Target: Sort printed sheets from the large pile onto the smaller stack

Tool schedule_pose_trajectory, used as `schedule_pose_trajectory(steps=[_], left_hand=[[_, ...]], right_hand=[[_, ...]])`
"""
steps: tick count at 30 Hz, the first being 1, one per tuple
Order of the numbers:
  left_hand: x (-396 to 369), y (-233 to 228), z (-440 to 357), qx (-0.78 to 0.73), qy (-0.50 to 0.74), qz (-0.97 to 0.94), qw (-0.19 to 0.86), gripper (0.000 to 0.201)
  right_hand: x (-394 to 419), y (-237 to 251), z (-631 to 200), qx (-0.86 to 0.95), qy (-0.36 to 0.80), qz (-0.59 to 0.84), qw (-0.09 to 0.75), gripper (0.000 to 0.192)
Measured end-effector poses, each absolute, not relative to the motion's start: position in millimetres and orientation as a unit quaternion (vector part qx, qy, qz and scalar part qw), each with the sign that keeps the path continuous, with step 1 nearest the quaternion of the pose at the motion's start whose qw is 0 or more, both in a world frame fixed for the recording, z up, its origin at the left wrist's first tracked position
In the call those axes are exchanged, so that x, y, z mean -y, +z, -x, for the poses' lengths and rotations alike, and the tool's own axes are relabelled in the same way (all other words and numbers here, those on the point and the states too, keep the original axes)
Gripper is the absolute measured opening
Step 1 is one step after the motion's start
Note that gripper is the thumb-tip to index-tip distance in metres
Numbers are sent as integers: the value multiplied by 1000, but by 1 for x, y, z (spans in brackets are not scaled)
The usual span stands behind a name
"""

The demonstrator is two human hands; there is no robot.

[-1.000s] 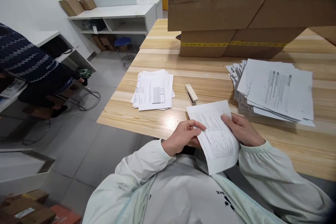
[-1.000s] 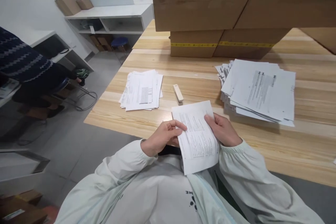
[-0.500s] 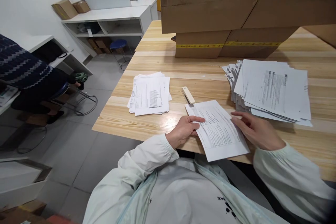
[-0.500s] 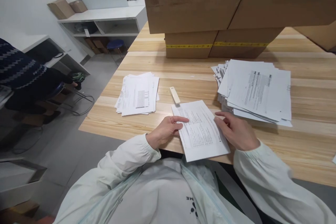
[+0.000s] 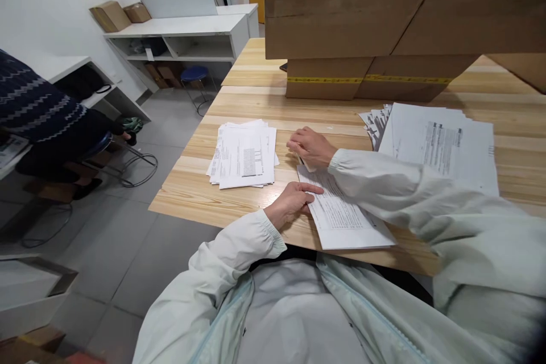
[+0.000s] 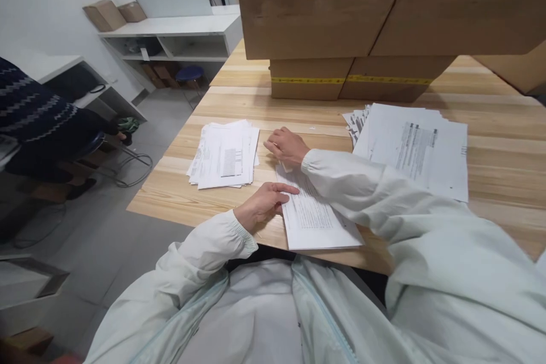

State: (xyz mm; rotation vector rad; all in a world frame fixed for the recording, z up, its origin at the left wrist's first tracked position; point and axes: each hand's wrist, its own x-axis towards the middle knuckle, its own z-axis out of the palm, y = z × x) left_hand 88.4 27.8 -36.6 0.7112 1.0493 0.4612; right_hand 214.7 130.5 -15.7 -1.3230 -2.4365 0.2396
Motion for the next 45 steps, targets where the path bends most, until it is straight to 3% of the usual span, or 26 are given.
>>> schedule_pose_trajectory(steps=[4,22,28,33,36,38,40,42,45], left_hand=[[-35,-33,-77,-498,199,-343,771,28],[-53,-35,-64,-478,190,-352,782,28],[-51,-30,-66,-494,189,-355,771,27],[-15,-18,-42,-480,196,-360,776,24],[21,-11,-14,-484,222,-383,755,19],[41,-8,2,-505,300,-437,681,15],[52,-5,9,-512,351,-506,598,17],[54,-1,7,-500,373,-574,531,22],[44,10,-9,-454,385,-632,497,25]], right_hand=[[-147,-53,-205,813,143,531,191,46],[-152,-53,-174,772,71,612,158,43],[-154,-44,-169,774,47,590,223,38],[-114,9,-210,778,51,534,326,42],[-39,29,-249,730,125,562,369,38],[18,24,-264,657,243,617,359,41],[65,8,-264,594,412,600,342,56],[92,-10,-253,534,500,589,344,60],[95,-19,-247,502,436,646,374,48]])
